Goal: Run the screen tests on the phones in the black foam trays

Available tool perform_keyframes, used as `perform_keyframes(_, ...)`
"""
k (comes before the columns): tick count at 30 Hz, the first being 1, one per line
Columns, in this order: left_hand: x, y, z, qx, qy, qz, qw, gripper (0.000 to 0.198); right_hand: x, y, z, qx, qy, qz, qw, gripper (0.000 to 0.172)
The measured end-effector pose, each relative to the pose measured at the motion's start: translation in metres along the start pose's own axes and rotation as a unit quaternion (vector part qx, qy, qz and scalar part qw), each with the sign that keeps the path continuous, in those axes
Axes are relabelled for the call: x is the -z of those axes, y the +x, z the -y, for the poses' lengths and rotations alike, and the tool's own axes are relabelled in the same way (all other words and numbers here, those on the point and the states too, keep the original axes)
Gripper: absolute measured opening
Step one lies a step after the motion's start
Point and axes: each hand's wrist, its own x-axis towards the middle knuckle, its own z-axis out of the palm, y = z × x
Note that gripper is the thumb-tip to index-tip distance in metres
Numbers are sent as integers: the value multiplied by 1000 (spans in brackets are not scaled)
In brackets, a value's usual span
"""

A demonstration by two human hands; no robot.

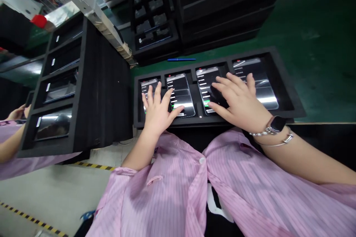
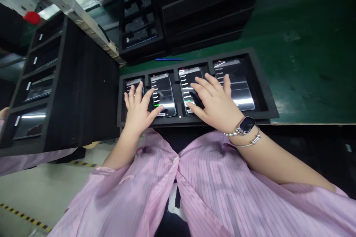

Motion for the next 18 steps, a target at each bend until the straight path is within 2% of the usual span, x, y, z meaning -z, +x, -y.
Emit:
perform_keyframes(3,-3,-4,0,3,-2,-20,1000,70,-1,0,0,32,9,15,999,58)
perform_keyframes(12,-8,4,4,0,-26,-15,1000,62,-6,5,2,34,-17,34,999,60)
perform_keyframes(15,-2,0,15,-18,-77,-62,995,68,1,2,-6,16,-20,18,1000,60)
perform_keyframes(18,12,-14,38,-6,-89,-130,987,66,19,-12,-24,-14,-43,5,999,60)
